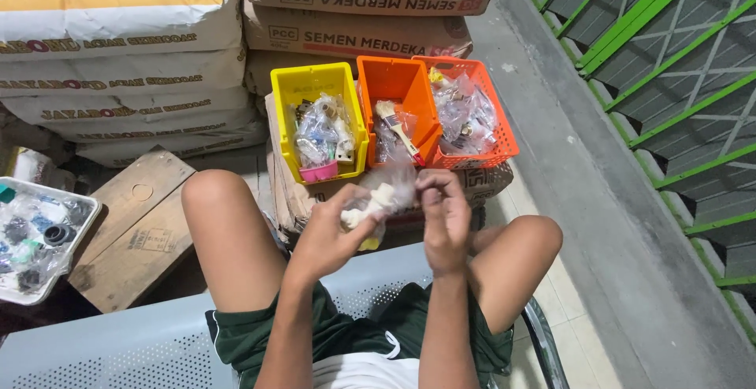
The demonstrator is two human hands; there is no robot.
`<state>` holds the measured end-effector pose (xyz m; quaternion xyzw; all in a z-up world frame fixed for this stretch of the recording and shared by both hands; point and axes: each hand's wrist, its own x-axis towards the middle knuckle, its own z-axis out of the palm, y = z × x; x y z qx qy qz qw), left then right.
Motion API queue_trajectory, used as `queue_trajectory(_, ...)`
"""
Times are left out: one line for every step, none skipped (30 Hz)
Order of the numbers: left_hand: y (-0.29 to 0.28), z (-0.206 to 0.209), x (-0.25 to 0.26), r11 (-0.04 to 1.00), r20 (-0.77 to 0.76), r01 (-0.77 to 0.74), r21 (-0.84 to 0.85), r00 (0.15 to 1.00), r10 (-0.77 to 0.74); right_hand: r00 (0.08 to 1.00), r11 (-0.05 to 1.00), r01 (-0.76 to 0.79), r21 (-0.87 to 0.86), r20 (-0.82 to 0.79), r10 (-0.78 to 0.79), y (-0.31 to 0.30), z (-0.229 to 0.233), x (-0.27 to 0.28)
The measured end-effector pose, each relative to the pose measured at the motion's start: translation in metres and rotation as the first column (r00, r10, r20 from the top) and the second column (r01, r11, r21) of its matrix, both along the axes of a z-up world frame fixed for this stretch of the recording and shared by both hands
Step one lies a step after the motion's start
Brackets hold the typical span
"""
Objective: Cleaning and inspecting small plastic hardware components using a paintbrush and sorting them into bins and bags.
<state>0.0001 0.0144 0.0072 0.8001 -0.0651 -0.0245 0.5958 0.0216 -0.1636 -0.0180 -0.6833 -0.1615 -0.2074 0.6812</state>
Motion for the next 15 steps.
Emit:
queue_trajectory(0.002, 0.001, -0.002, 0.999, 0.003, -0.031, -0.024, 0.999, 0.032, 1.0, 0.998, -0.016, 0.056, -0.007, 0.017, -0.002, 0.002, -0.003)
queue_trajectory(0.003, 0.001, -0.003, 0.997, 0.006, -0.063, -0.048, 0.998, 0.063, 0.999, 0.993, -0.032, 0.113, -0.014, 0.033, -0.005, 0.004, -0.005)
queue_trajectory(0.004, 0.003, -0.002, 0.997, 0.007, -0.062, -0.048, 0.998, 0.062, 0.999, 0.993, -0.031, 0.112, -0.013, 0.032, -0.008, 0.008, -0.006)
queue_trajectory(0.006, 0.004, -0.001, 0.996, 0.036, -0.039, -0.078, 0.999, 0.041, 0.997, 0.997, -0.067, 0.035, 0.033, 0.066, -0.011, 0.012, -0.006)
queue_trajectory(0.007, 0.006, 0.0, 0.994, 0.063, -0.016, -0.106, 0.998, 0.023, 0.992, 0.994, -0.101, -0.044, 0.075, 0.104, -0.013, 0.016, -0.008)
queue_trajectory(0.007, 0.005, 0.0, 0.994, 0.062, -0.017, -0.106, 0.998, 0.023, 0.992, 0.994, -0.101, -0.044, 0.074, 0.104, -0.015, 0.014, -0.01)
queue_trajectory(0.006, 0.004, 0.0, 0.993, 0.089, 0.024, -0.111, 0.996, -0.014, 0.989, 0.985, -0.127, -0.113, 0.057, 0.134, -0.016, 0.013, -0.012)
queue_trajectory(0.005, 0.003, 0.001, 0.991, 0.117, 0.065, -0.115, 0.992, -0.052, 0.986, 0.971, -0.153, -0.182, 0.038, 0.162, -0.018, 0.011, -0.013)
queue_trajectory(0.004, 0.005, 0.001, 0.991, 0.118, 0.067, -0.114, 0.992, -0.053, 0.986, 0.972, -0.151, -0.181, 0.04, 0.161, -0.016, 0.016, -0.014)
queue_trajectory(0.004, 0.007, 0.001, 0.989, 0.14, 0.096, -0.113, 0.987, -0.08, 0.983, 0.965, -0.172, -0.2, 0.032, 0.182, -0.014, 0.02, -0.015)
queue_trajectory(0.004, 0.009, 0.0, 0.986, 0.161, 0.123, -0.111, 0.981, -0.104, 0.979, 0.956, -0.194, -0.218, 0.022, 0.204, -0.011, 0.025, -0.016)
queue_trajectory(0.005, 0.011, 0.0, 0.986, 0.162, 0.123, -0.111, 0.981, -0.104, 0.979, 0.957, -0.194, -0.217, 0.023, 0.204, -0.014, 0.022, -0.014)
queue_trajectory(0.005, 0.012, -0.001, 0.983, 0.152, 0.134, -0.127, 0.982, -0.114, 0.981, 0.96, -0.175, -0.219, 0.041, 0.188, -0.016, 0.018, -0.011)
queue_trajectory(0.006, 0.013, -0.001, 0.979, 0.143, 0.144, -0.144, 0.982, -0.123, 0.983, 0.963, -0.155, -0.221, 0.06, 0.172, -0.018, 0.015, -0.009)
queue_trajectory(0.006, 0.013, -0.001, 0.979, 0.144, 0.143, -0.143, 0.982, -0.123, 0.983, 0.963, -0.156, -0.221, 0.06, 0.173, -0.019, 0.015, -0.009)
